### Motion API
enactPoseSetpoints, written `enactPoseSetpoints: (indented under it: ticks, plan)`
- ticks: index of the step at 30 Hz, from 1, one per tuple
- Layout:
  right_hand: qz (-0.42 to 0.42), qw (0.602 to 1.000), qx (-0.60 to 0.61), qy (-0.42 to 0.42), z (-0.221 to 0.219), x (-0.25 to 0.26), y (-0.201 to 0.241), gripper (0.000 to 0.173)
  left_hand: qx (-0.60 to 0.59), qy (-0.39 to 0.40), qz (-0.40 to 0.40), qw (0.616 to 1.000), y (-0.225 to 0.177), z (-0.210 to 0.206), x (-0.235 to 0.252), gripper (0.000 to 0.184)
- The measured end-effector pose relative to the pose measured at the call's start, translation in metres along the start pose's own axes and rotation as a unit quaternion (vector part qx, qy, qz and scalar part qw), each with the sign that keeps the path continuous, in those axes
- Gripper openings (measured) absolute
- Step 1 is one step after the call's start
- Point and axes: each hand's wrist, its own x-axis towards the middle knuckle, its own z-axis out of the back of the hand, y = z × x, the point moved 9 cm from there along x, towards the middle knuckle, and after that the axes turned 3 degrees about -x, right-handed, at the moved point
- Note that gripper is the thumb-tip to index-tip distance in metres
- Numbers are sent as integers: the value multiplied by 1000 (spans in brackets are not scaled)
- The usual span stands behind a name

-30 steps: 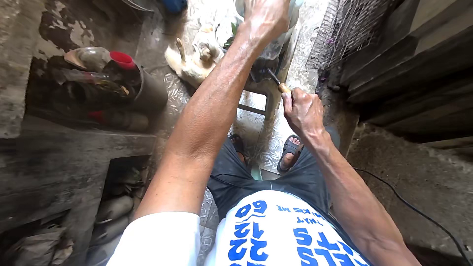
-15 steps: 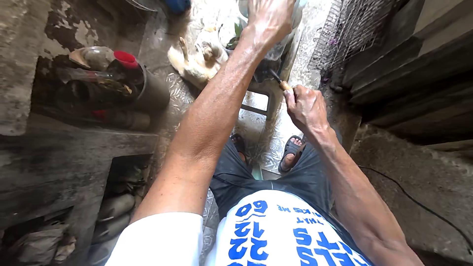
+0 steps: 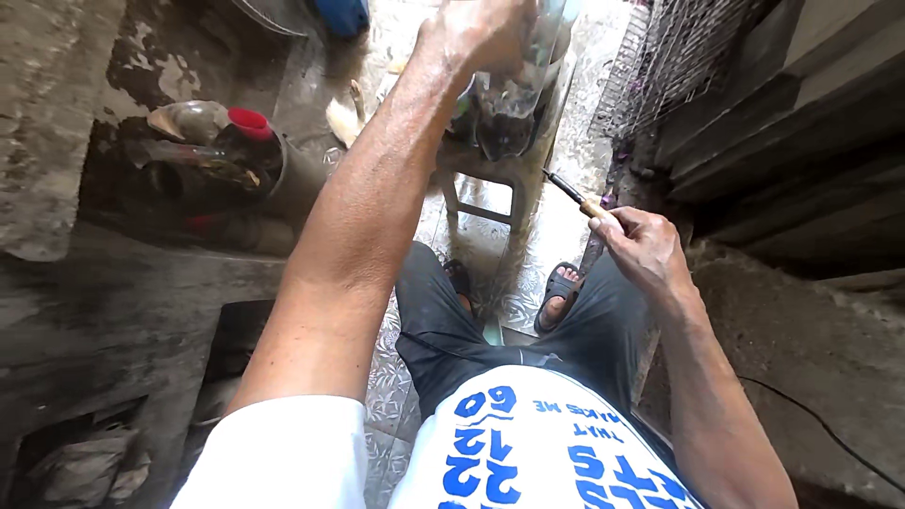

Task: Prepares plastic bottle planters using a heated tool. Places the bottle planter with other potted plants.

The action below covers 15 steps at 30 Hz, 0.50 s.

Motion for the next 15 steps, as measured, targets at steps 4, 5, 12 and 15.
enactPoseSetpoints:
  ticks: [4, 5, 12, 15]
  plan:
    - [-3, 1000, -2, 1, -3, -4, -2, 35, 40, -33, -38, 998, -8, 5, -12, 31]
    - [-4, 1000, -1, 1, -4, -3, -1, 35, 50, -46, -41, 997, -11, 6, -16, 29]
    - [10, 1000, 1, -12, -4, 1, 10, 35, 85, -69, 17, 994, -21, 0, -19, 32]
    - [25, 999, -5, -24, -6, 4, 25, 34, 85, -66, 37, 993, -25, -3, -12, 34]
